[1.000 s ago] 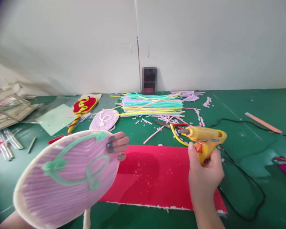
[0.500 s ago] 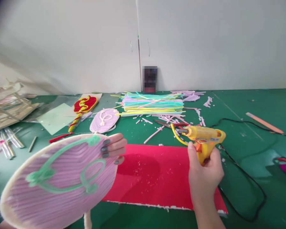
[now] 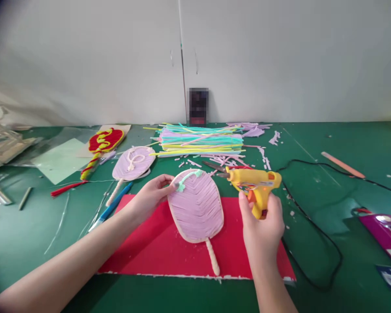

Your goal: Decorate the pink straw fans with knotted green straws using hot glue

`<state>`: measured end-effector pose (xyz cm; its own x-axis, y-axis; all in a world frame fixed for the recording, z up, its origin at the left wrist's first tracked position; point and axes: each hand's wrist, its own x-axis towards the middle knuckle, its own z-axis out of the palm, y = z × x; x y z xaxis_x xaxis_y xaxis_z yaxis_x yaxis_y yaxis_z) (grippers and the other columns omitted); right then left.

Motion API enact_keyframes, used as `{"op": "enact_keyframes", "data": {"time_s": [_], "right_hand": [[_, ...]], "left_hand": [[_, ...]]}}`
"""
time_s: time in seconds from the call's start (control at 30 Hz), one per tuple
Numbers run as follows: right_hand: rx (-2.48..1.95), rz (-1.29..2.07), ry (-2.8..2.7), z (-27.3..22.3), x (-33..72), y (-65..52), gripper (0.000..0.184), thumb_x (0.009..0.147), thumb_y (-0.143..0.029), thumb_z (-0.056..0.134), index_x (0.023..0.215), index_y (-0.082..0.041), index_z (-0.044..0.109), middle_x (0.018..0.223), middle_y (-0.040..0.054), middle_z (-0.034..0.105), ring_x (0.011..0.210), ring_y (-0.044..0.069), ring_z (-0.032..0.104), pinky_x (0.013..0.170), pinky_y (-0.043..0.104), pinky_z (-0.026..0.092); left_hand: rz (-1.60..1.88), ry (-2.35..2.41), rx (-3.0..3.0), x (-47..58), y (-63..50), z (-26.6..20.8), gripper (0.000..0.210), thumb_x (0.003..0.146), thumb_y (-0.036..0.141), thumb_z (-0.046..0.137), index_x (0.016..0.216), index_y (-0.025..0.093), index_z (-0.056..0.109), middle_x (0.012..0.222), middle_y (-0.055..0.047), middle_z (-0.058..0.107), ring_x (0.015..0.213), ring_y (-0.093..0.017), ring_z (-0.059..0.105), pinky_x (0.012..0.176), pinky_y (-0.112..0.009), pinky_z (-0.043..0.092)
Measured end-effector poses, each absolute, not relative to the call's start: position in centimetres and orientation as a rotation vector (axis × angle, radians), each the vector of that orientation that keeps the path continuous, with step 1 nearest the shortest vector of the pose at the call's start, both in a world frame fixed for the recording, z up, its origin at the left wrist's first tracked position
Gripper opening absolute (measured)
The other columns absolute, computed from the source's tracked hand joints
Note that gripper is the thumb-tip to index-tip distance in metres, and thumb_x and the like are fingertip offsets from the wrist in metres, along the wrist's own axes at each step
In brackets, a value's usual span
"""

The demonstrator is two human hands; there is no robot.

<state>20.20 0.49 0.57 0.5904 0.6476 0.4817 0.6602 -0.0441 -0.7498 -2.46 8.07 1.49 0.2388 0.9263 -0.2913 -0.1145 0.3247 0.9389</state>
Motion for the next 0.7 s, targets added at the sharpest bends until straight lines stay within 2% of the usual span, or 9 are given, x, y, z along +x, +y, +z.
{"op": "enact_keyframes", "data": {"time_s": [0.1,0.27,0.5,0.7], "right_hand": [[-1.772,-0.166,-1.321,0.4,19.9,0.6,0.029,0.073,-0.042,0.063,0.082,-0.016,0.057,0.071,0.0027,0.052,0.062,0.016,0.051,0.059,0.029,0.045],[-1.754,-0.278,-1.601,-0.3,19.3,0.8,0.033,0.079,-0.039,0.055,0.103,-0.017,0.056,0.089,0.0090,0.057,0.083,0.022,0.058,0.066,0.031,0.049],[-1.763,-0.286,-1.680,-0.5,19.1,0.5,0.031,0.081,-0.035,0.052,0.108,-0.019,0.056,0.091,0.0085,0.058,0.084,0.022,0.059,0.064,0.030,0.050],[-1.776,-0.279,-1.672,-0.5,18.9,0.5,0.033,0.081,-0.034,0.054,0.109,-0.018,0.056,0.094,0.0089,0.059,0.086,0.022,0.060,0.064,0.030,0.050]], "left_hand": [[0.816,1.175,1.196,-2.7,8.3,0.6,0.024,0.067,0.029,0.068,0.082,0.014,0.057,0.079,-0.001,0.060,0.072,-0.011,0.055,0.066,-0.023,0.041],[0.721,1.167,1.372,-2.8,8.6,-0.3,0.024,0.067,0.032,0.067,0.081,0.015,0.057,0.079,-0.001,0.060,0.073,-0.012,0.055,0.070,-0.025,0.043],[0.680,1.058,1.233,-3.0,8.6,0.1,0.031,0.065,0.035,0.069,0.083,0.015,0.055,0.077,0.000,0.060,0.069,-0.010,0.055,0.066,-0.023,0.042],[0.675,1.078,1.276,-2.9,8.8,0.0,0.028,0.066,0.032,0.069,0.082,0.014,0.055,0.077,-0.002,0.061,0.070,-0.011,0.056,0.067,-0.024,0.044]]}}
